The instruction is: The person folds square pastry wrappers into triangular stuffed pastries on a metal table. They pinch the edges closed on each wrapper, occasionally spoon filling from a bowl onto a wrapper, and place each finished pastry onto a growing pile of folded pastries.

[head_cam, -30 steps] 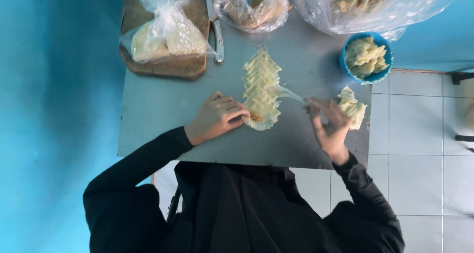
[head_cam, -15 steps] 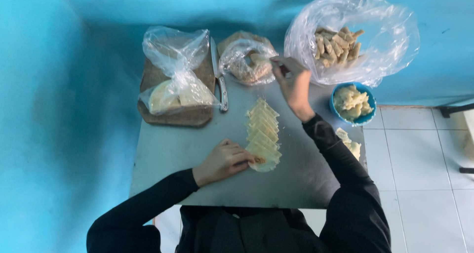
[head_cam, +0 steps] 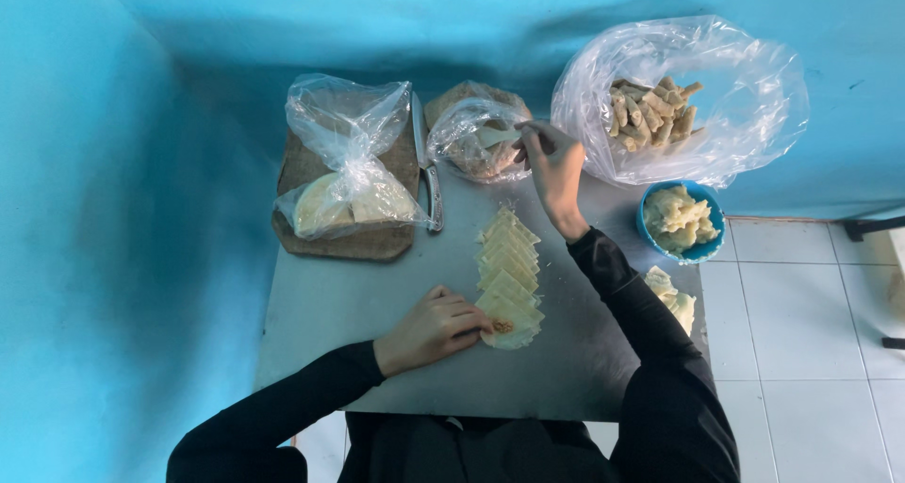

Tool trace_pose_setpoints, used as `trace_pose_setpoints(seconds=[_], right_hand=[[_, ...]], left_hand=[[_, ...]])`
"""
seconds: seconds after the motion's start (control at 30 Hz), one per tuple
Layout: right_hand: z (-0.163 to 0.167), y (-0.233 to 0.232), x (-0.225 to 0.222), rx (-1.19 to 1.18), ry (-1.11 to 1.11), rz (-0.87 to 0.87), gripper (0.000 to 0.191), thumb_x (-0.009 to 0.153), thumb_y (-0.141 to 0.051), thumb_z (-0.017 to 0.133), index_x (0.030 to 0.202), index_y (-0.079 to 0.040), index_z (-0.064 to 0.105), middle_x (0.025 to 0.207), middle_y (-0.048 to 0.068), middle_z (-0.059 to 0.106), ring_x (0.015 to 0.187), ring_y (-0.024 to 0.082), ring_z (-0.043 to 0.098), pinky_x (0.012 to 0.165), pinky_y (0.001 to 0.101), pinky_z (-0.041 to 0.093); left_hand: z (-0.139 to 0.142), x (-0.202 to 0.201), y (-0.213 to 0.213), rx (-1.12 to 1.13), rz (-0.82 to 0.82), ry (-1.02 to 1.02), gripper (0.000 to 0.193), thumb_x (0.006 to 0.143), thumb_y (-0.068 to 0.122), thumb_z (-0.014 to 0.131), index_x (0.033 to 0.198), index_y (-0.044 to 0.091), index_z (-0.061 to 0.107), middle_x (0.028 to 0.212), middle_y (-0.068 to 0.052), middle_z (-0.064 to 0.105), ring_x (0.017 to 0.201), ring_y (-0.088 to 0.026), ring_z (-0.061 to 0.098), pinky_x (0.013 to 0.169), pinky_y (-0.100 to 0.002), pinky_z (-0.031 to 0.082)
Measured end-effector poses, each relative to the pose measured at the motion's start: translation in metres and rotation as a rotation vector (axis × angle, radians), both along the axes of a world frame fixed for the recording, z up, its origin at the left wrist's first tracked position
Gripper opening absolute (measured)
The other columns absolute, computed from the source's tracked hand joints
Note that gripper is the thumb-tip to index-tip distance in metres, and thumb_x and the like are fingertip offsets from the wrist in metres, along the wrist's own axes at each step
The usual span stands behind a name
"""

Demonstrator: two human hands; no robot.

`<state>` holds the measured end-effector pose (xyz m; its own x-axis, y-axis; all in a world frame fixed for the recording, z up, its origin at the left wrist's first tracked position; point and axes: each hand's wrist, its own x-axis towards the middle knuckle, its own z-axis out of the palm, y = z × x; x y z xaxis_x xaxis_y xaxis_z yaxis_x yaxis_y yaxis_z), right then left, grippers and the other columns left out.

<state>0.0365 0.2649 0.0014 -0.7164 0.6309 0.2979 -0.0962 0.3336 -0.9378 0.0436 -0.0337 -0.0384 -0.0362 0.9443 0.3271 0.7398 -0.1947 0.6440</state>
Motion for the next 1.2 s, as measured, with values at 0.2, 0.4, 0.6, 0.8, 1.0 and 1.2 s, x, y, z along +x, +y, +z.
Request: trace_pose_setpoints(seconds=[0.2,0.4,0.6,0.8,1.0,1.2], right_hand=[[0.000,0.008,0.021,-0.043,0.052,-0.032,0.021,0.104,-0.006,0.059,0.111,0.009,0.073,0.081,0.008,0.071,0.066,0.008,0.064,0.058,0.0226,0.049],[-0.002,0.007,0.057,-0.075,0.115,-0.024,0.021,0.107,-0.007,0.059,0.113,0.010,0.070,0.086,0.008,0.070,0.070,0.009,0.064,0.060,0.0231,0.050],[-0.005,-0.011,0.108,-0.326,0.146,0.041,0.024,0.107,-0.009,0.058,0.115,0.010,0.069,0.086,0.007,0.069,0.071,0.011,0.063,0.064,0.0250,0.049],[-0.032,-0.049,0.205,-0.462,-0.079,0.120,0.024,0.108,-0.012,0.057,0.114,0.008,0.068,0.087,0.006,0.066,0.076,0.011,0.060,0.068,0.0245,0.045],[-0.080,-0.067,0.270,-0.476,-0.195,0.140,0.022,0.109,-0.011,0.057,0.114,0.008,0.068,0.088,0.006,0.066,0.079,0.010,0.061,0.071,0.0238,0.048],[-0.106,-0.074,0.309,-0.310,-0.191,0.120,0.020,0.109,-0.008,0.056,0.117,0.007,0.066,0.093,0.006,0.067,0.082,0.010,0.063,0.074,0.0244,0.051]], left_hand=[[-0.009,0.007,0.007,0.015,0.003,0.015,0.018,0.091,0.018,0.075,0.109,0.017,0.072,0.108,0.002,0.075,0.101,-0.015,0.067,0.088,-0.034,0.042],[-0.018,0.021,0.000,0.070,0.011,0.051,0.022,0.090,0.018,0.076,0.112,0.016,0.072,0.107,0.000,0.074,0.103,-0.016,0.067,0.089,-0.035,0.042],[-0.025,0.040,-0.008,0.081,0.003,0.096,0.023,0.090,0.022,0.076,0.111,0.016,0.070,0.108,0.000,0.073,0.105,-0.017,0.066,0.090,-0.036,0.041],[-0.038,0.048,-0.006,0.141,0.057,0.165,0.020,0.090,0.023,0.078,0.108,0.017,0.069,0.106,0.003,0.073,0.096,-0.016,0.065,0.088,-0.034,0.043],[-0.053,0.056,0.002,0.150,0.084,0.211,0.016,0.090,0.017,0.078,0.104,0.018,0.069,0.098,0.006,0.073,0.090,-0.014,0.064,0.084,-0.033,0.041],[-0.056,0.081,-0.001,0.139,0.091,0.196,0.015,0.091,0.016,0.078,0.102,0.018,0.069,0.096,0.007,0.073,0.087,-0.013,0.063,0.086,-0.032,0.041]])
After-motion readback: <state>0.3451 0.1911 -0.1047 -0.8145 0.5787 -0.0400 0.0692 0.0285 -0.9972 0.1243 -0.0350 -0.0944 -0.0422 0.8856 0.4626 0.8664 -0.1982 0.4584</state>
